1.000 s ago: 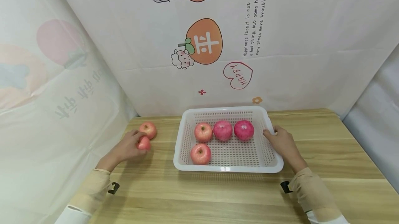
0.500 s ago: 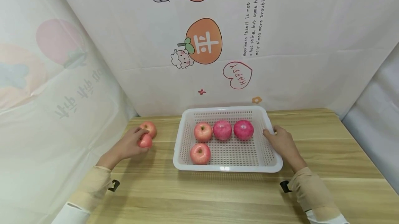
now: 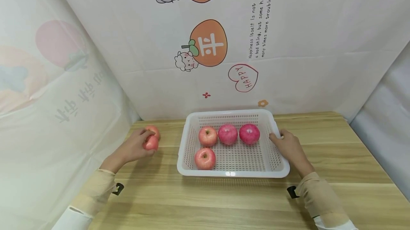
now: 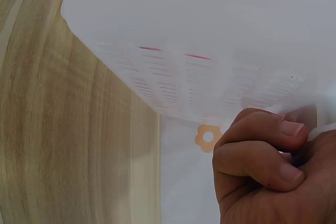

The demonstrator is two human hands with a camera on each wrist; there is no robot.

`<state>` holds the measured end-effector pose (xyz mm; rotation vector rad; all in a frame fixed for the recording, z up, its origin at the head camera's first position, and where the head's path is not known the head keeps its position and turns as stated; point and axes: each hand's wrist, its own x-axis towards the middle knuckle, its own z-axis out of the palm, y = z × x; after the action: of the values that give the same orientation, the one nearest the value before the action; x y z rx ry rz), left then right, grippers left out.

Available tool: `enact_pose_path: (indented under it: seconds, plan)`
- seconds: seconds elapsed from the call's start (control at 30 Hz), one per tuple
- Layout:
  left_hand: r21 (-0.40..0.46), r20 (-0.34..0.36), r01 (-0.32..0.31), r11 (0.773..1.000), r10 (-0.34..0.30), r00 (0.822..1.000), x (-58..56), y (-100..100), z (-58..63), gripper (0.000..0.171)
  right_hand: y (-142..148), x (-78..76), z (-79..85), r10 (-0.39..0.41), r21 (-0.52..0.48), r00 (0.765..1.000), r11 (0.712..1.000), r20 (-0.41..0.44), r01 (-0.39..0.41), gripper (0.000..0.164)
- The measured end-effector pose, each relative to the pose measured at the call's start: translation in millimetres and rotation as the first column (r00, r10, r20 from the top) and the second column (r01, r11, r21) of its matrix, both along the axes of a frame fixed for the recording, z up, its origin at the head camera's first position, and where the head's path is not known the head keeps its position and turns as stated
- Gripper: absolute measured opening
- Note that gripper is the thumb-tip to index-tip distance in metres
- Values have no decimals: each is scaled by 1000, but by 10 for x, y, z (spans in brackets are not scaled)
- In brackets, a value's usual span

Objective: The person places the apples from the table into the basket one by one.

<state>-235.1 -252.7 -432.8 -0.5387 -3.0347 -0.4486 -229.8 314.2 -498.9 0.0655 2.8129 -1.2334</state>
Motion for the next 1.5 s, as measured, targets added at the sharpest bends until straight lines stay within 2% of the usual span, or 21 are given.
enact_pose_path:
  seconds: [0.47, 0.77, 1.27, 1.5]
  plan:
    - [-46, 12, -10, 999, 11, 1000, -47, 88, 60, 69, 8, -4, -22, -5, 7, 1000, 1000, -4, 5, 69]
    - [-43, -30, 9, 999, -10, 999, -64, 122, 54, 69, 3, 1, -25, -6, 2, 1000, 1000, 2, 6, 71]
    - [-67, -47, 22, 998, -25, 999, -107, 232, 146, 70, 2, -8, -13, -6, 3, 1000, 1000, -6, 6, 70]
    - [-76, -67, 53, 996, -58, 996, -166, 300, 190, 71, 5, -10, -10, -5, 4, 1000, 1000, -10, 5, 70]
